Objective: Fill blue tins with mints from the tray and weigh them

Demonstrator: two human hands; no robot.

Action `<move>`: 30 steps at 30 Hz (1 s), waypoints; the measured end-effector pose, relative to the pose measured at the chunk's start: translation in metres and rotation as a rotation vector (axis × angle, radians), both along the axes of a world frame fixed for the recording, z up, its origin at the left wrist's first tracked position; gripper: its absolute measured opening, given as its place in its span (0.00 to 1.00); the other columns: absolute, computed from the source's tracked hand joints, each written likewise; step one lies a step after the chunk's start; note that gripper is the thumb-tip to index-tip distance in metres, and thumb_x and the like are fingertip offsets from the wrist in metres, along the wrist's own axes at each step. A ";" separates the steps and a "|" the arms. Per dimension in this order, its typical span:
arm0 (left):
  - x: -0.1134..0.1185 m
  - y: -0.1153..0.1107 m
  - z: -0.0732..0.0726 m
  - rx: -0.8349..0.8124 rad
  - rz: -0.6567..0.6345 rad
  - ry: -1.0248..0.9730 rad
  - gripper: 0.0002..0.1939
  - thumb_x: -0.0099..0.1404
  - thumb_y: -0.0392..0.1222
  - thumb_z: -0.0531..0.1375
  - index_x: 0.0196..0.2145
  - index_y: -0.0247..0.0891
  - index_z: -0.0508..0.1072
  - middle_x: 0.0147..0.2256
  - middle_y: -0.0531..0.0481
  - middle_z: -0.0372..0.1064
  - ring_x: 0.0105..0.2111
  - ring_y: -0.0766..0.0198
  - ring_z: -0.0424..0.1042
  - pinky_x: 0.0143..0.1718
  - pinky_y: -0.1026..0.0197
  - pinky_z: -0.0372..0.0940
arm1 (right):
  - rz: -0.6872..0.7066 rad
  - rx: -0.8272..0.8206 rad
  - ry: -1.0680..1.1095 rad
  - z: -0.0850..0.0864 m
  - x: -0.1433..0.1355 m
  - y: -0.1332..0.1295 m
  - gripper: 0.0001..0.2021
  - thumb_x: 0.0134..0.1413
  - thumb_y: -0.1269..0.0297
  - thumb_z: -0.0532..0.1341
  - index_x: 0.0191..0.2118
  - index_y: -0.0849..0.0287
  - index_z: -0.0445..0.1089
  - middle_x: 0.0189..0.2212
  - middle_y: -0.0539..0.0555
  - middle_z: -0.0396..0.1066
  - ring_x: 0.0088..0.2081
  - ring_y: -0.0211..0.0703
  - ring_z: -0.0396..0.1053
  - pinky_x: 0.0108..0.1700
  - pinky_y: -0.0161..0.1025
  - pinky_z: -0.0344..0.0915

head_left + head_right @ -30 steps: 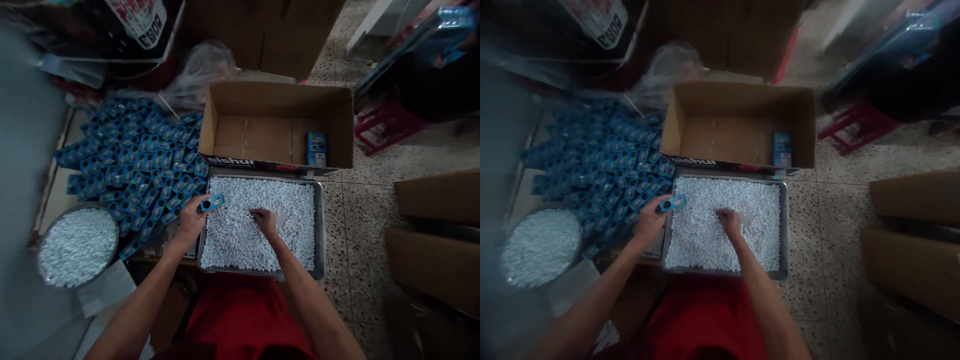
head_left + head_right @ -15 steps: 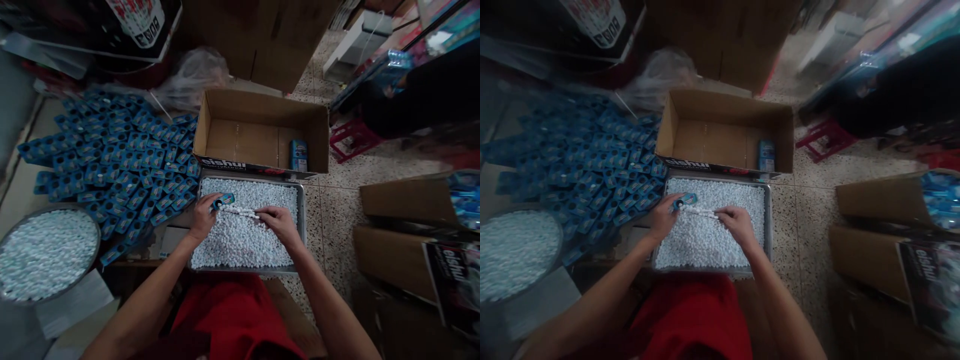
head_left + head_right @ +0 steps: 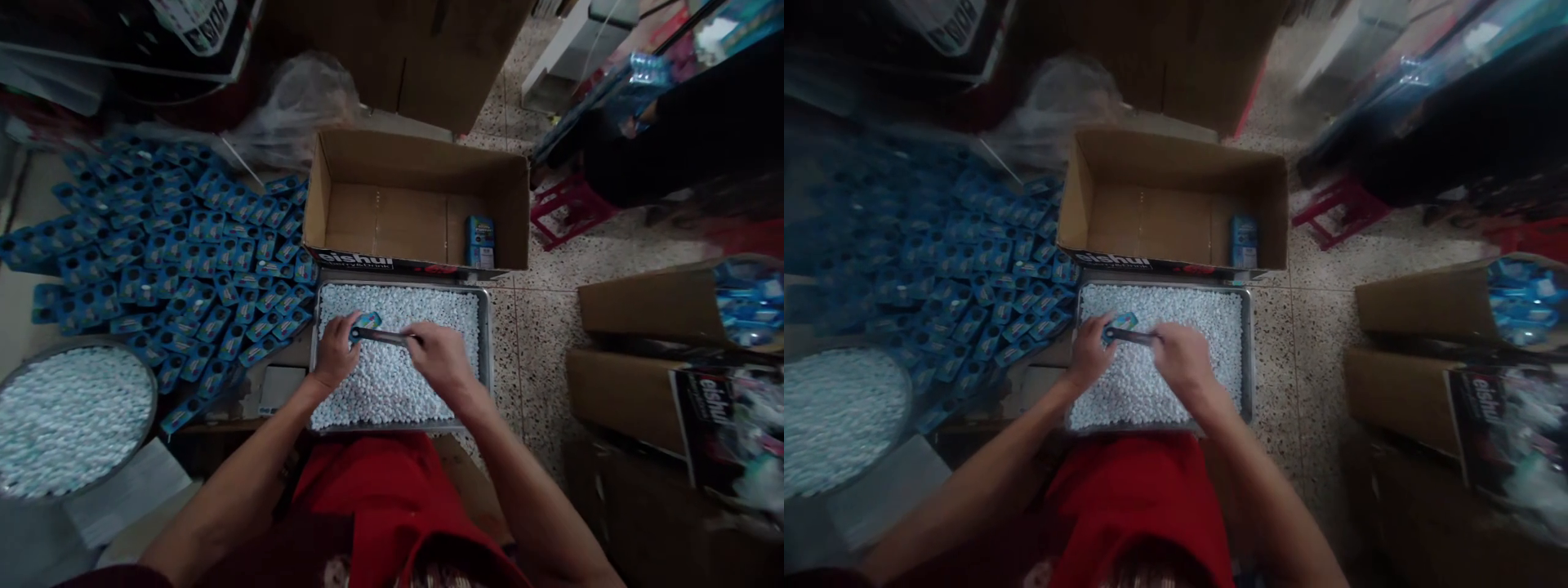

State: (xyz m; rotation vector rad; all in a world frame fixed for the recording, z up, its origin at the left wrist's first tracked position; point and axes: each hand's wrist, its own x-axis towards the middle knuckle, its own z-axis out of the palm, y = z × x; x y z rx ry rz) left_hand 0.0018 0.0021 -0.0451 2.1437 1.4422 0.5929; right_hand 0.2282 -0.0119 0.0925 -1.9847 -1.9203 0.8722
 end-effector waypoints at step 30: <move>-0.046 0.045 0.065 -0.011 -0.309 0.313 0.13 0.62 0.40 0.67 0.45 0.42 0.79 0.40 0.45 0.75 0.44 0.51 0.72 0.48 0.53 0.68 | -0.723 -0.341 0.896 -0.126 0.035 -0.102 0.19 0.44 0.50 0.70 0.36 0.62 0.81 0.19 0.49 0.70 0.20 0.35 0.61 0.24 0.34 0.57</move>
